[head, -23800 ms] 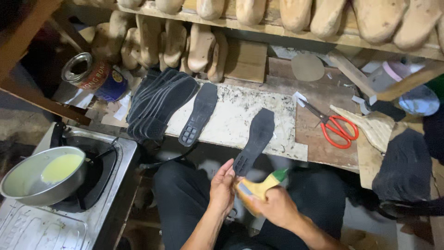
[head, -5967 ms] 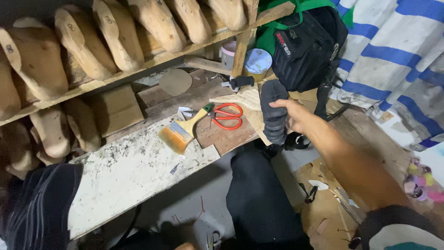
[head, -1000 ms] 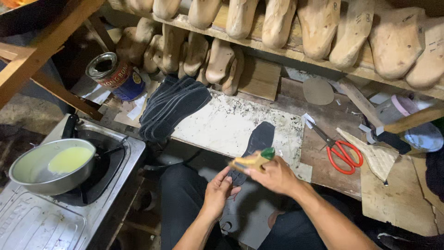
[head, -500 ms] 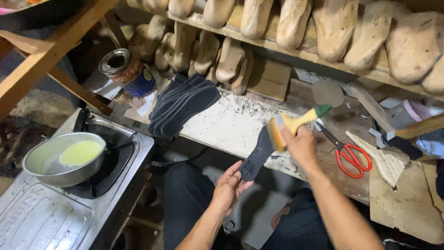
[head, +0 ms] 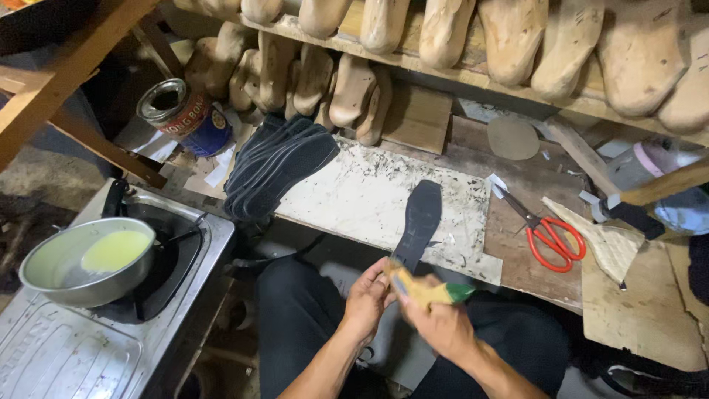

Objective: The person sits at a workbench and uses a wide brush to spread glue over the bottom of rubber shoe soles, working through a stack of soles one at a time. They hold each sole in one hand, brush the adhesive across its surface, and set the finished sole back on the bench.

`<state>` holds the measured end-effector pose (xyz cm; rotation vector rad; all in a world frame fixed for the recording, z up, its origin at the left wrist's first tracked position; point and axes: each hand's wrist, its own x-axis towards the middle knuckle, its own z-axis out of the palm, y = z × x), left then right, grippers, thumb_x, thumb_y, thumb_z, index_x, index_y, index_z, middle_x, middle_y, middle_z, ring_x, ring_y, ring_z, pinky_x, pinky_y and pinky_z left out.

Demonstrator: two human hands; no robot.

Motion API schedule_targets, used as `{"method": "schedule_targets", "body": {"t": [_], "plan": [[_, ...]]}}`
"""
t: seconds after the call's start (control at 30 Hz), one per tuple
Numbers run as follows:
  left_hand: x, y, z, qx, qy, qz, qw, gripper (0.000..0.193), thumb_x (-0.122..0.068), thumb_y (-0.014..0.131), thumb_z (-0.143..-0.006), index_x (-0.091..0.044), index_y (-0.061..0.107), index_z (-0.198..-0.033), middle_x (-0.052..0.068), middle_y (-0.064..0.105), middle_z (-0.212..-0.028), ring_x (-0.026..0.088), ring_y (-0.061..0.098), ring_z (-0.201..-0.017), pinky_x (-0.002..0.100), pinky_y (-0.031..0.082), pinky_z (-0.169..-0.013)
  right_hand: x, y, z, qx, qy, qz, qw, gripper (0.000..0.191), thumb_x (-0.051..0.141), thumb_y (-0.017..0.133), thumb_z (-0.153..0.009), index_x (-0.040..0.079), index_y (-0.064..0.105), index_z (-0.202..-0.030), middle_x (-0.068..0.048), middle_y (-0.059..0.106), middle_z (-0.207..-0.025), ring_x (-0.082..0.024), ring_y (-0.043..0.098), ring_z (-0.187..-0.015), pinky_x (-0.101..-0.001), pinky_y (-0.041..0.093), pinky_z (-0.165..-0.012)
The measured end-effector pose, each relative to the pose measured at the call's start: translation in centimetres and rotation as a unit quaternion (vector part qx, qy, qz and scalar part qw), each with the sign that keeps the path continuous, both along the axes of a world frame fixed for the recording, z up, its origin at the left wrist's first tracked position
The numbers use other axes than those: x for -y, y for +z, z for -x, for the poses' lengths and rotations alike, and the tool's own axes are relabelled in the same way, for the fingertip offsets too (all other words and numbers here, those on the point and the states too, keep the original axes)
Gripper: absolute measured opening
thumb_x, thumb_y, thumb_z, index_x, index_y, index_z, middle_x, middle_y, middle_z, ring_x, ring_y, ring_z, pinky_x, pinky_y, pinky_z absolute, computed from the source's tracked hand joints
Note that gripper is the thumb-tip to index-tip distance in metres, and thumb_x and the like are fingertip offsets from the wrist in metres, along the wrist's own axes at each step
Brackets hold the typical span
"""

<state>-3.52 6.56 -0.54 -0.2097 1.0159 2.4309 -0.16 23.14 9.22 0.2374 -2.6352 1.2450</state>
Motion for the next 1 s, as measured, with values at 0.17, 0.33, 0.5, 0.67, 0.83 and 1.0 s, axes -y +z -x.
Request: {"method": "schedule_targets", "body": {"t": [0.17, 0.33, 0.5, 0.67, 0.83, 1.0], "plan": [[0.0, 0.5, -0.2, 0.025, -0.037, 0.038, 0.998, 0.043, -0.011, 0.047, -0.102, -0.004, 0.051, -0.145, 0.005, 0.068, -0.125, 0.013, 0.066, -0.11, 0.032, 0.057, -0.094, -1.3, -2.0, -1.7, 0.094, -0.115, -0.056, 0.987, 0.024, 0.026, 0.072, -0.091, 0.003, 0.077, -0.097, -0.014, 0.076, -0.082, -0.029, 0.077, -0.071, -0.038, 0.057, -0.064], [-1.1, -0.6, -0.1, -0.003, -0.033, 0.05, 0.998, 0.044, -0.01, 0.048, -0.104, -0.001, 0.05, -0.146, 0.008, 0.069, -0.125, 0.015, 0.066, -0.108, 0.03, 0.054, -0.094, -1.8, -2.4, -2.5, 0.002, 0.018, -0.02, 1.0, 0.029, 0.016, 0.071, -0.084, -0.001, 0.073, -0.108, -0.018, 0.072, -0.089, -0.031, 0.071, -0.079, -0.0408, 0.055, -0.069], [-1.3, -1.6, -0.3, 0.008, -0.04, 0.06, 0.997, 0.044, -0.011, 0.048, -0.104, -0.002, 0.05, -0.148, 0.006, 0.067, -0.117, 0.013, 0.066, -0.102, 0.033, 0.058, -0.094, -1.0, -1.5, -3.5, 0.052, -0.152, 0.031, 0.986, 0.023, 0.017, 0.071, -0.088, 0.003, 0.07, -0.105, -0.011, 0.074, -0.085, -0.027, 0.073, -0.073, -0.0404, 0.057, -0.067], [-0.8, -2.0, -0.6, 0.027, -0.038, 0.082, 0.996, 0.046, -0.011, 0.048, -0.103, -0.004, 0.051, -0.148, 0.005, 0.07, -0.111, 0.012, 0.067, -0.092, 0.03, 0.056, -0.087, -0.8, -1.4, -3.6, -0.005, 0.021, -0.025, 0.999, 0.024, 0.015, 0.072, -0.084, 0.002, 0.069, -0.104, -0.014, 0.072, -0.088, -0.026, 0.071, -0.078, -0.0396, 0.056, -0.067], [-0.6, -1.9, -0.7, 0.015, -0.022, 0.014, 1.0, 0.046, -0.011, 0.05, -0.107, -0.002, 0.049, -0.152, 0.006, 0.061, -0.104, 0.01, 0.062, -0.086, 0.032, 0.058, -0.088, -0.6, -1.3, -3.8, 0.158, -0.206, 0.002, 0.966, 0.024, 0.023, 0.074, -0.089, 0.004, 0.069, -0.103, -0.013, 0.072, -0.079, -0.028, 0.069, -0.067, -0.0414, 0.054, -0.061], [-0.1, -0.4, -0.3, 0.073, -0.021, -0.019, 0.997, 0.046, -0.013, 0.048, -0.102, -0.003, 0.048, -0.146, 0.01, 0.071, -0.112, 0.017, 0.07, -0.092, 0.036, 0.06, -0.088, 0.2, 0.7, -4.9, -0.058, 0.167, -0.159, 0.971, 0.025, 0.023, 0.074, -0.09, 0.008, 0.074, -0.109, -0.009, 0.071, -0.093, -0.024, 0.069, -0.081, -0.0376, 0.055, -0.067]]}}
